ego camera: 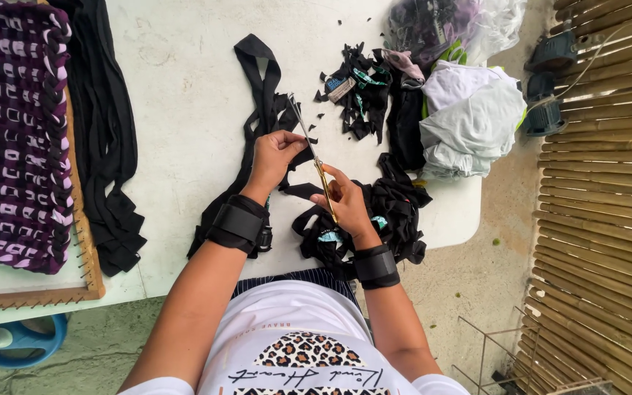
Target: The person cuts long strips of dark fabric from a larger piece of fabric with handheld scissors, then places the cut strips onto a pile on a table.
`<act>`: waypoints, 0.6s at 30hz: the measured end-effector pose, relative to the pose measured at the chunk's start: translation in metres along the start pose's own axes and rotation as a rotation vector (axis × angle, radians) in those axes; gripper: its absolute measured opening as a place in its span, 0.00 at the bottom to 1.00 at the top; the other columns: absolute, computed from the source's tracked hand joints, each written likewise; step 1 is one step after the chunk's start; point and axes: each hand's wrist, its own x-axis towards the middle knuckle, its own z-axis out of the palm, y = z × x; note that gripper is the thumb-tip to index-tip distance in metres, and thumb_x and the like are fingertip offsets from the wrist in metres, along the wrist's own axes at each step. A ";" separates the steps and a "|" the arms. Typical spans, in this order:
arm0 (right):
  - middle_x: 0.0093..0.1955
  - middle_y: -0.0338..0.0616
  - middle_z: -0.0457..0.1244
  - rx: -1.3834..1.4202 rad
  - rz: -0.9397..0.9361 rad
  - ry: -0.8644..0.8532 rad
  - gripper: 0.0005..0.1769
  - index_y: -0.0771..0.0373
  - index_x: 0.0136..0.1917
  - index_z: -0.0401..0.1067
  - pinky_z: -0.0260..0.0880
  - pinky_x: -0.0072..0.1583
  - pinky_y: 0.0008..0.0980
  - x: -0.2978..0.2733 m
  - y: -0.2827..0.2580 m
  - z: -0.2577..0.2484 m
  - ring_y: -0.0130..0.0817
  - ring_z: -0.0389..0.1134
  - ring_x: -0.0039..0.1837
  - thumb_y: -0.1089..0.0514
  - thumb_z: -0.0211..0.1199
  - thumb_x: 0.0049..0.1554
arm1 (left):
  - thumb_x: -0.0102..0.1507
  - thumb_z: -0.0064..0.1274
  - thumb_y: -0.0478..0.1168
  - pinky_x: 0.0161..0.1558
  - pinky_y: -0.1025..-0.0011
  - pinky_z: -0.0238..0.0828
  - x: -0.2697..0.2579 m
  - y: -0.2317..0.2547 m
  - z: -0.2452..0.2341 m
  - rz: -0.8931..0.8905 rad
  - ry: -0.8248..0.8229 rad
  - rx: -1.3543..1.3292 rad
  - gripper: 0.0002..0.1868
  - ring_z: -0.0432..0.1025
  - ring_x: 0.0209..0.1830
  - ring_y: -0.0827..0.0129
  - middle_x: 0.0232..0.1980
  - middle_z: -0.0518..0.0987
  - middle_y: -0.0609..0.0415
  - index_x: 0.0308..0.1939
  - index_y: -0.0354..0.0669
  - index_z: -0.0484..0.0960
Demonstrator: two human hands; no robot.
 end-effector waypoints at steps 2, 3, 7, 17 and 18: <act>0.31 0.28 0.51 -0.033 0.007 0.017 0.45 0.65 0.75 0.65 0.51 0.38 0.22 0.000 -0.001 0.000 0.18 0.50 0.35 0.56 0.79 0.48 | 0.65 0.60 0.34 0.39 0.82 0.71 0.001 -0.005 0.000 -0.002 -0.001 0.004 0.06 0.75 0.36 0.82 0.37 0.84 0.56 0.43 0.32 0.84; 0.30 0.28 0.50 -0.068 0.012 0.036 0.45 0.66 0.75 0.66 0.51 0.38 0.22 0.001 -0.003 -0.001 0.18 0.49 0.35 0.58 0.79 0.48 | 0.65 0.59 0.34 0.37 0.82 0.70 0.002 -0.007 0.000 -0.002 -0.004 0.007 0.06 0.73 0.34 0.83 0.36 0.83 0.58 0.42 0.32 0.84; 0.29 0.29 0.56 -0.003 0.129 0.079 0.43 0.68 0.75 0.63 0.54 0.37 0.21 0.005 -0.003 0.001 0.18 0.54 0.33 0.59 0.76 0.50 | 0.67 0.58 0.34 0.34 0.82 0.65 -0.003 0.002 0.003 0.042 -0.008 0.071 0.05 0.67 0.32 0.83 0.33 0.78 0.60 0.41 0.34 0.81; 0.50 0.43 0.71 0.407 0.027 0.014 0.49 0.67 0.79 0.50 0.75 0.51 0.25 0.051 0.002 0.017 0.28 0.73 0.49 0.69 0.71 0.50 | 0.64 0.62 0.35 0.36 0.77 0.73 -0.021 -0.005 0.000 0.273 -0.085 0.358 0.07 0.72 0.38 0.71 0.44 0.73 0.53 0.44 0.43 0.80; 0.49 0.44 0.70 0.530 -0.004 -0.035 0.47 0.69 0.80 0.53 0.75 0.51 0.25 0.058 0.014 0.018 0.29 0.72 0.48 0.70 0.70 0.52 | 0.64 0.63 0.36 0.33 0.77 0.75 -0.021 -0.001 -0.001 0.219 -0.104 0.277 0.08 0.73 0.38 0.72 0.44 0.73 0.54 0.44 0.44 0.79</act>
